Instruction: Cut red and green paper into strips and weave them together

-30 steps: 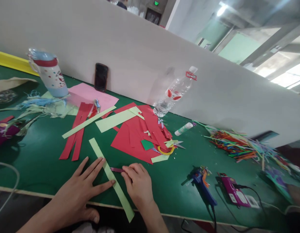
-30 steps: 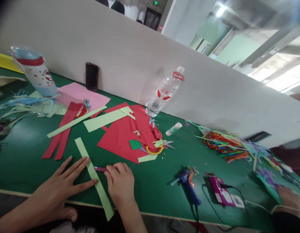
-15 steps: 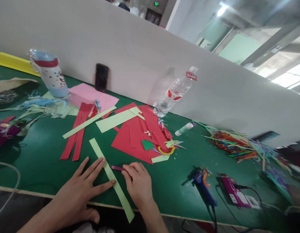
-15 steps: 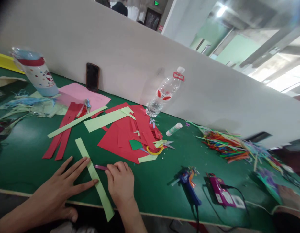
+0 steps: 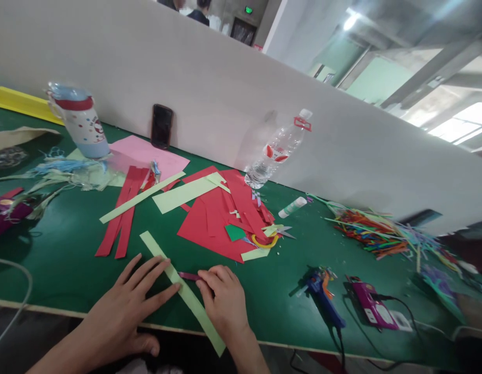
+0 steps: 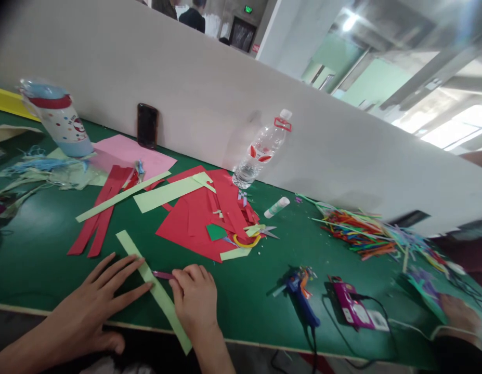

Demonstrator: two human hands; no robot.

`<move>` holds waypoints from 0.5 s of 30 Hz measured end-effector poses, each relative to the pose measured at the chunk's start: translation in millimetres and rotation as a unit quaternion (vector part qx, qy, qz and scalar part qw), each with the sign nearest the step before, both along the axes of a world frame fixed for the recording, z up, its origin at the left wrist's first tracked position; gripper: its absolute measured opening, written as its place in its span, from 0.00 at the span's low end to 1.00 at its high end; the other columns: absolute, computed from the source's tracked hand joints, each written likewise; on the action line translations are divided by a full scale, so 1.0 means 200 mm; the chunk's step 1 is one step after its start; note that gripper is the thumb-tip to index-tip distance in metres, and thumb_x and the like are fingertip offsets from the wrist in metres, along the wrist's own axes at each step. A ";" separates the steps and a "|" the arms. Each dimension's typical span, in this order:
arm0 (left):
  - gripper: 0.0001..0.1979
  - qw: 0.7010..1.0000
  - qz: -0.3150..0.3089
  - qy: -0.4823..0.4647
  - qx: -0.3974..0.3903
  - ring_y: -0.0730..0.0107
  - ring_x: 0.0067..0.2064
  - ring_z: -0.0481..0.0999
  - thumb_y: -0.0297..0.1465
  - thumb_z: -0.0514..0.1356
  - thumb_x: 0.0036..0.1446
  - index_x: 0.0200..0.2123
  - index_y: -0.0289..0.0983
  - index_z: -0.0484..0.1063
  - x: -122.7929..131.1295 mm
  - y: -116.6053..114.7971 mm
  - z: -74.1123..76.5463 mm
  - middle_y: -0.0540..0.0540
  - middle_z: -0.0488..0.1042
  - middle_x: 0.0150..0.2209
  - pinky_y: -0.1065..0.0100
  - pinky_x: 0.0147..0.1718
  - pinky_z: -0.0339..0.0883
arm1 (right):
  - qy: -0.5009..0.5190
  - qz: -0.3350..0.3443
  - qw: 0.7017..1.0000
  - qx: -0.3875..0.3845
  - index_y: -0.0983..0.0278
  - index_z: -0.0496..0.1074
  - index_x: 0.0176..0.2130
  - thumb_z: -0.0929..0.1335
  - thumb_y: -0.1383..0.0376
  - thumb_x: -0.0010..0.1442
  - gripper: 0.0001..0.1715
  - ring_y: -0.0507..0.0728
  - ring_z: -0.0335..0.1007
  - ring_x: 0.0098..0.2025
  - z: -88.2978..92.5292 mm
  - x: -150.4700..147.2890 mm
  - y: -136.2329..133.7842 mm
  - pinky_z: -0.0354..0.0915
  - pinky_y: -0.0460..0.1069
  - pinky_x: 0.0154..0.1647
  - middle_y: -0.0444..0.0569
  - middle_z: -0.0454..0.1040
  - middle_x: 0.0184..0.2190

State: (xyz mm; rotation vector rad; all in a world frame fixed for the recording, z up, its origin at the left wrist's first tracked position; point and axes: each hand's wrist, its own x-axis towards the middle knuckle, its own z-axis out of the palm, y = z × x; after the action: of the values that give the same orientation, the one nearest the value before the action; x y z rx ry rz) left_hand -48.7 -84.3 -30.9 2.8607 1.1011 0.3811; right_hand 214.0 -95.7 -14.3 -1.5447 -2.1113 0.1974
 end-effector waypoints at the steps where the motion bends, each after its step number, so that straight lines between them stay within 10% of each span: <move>1: 0.51 1.000 0.006 -0.004 0.002 0.39 0.70 0.53 0.64 0.62 0.43 0.68 0.58 0.51 0.00 0.00 0.00 0.42 0.50 0.73 0.38 0.67 0.35 | 0.000 0.000 1.000 -0.002 0.58 0.77 0.44 0.65 0.63 0.68 0.10 0.57 0.71 0.38 0.00 0.00 0.00 0.64 0.50 0.40 0.48 0.75 0.36; 15: 0.47 1.000 0.014 -0.002 -0.015 0.36 0.71 0.49 0.66 0.59 0.45 0.66 0.61 0.54 -0.01 0.02 -0.02 0.43 0.46 0.73 0.37 0.65 0.43 | -0.006 0.000 1.000 0.010 0.58 0.77 0.44 0.64 0.63 0.69 0.11 0.57 0.71 0.37 0.01 0.00 0.01 0.64 0.50 0.38 0.48 0.75 0.35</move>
State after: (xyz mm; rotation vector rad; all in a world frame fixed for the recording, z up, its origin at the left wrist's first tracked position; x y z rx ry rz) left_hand -49.8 -81.3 -34.4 2.8210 1.1377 0.3682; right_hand 214.9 -94.0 -13.0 -1.5371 -2.1161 0.1661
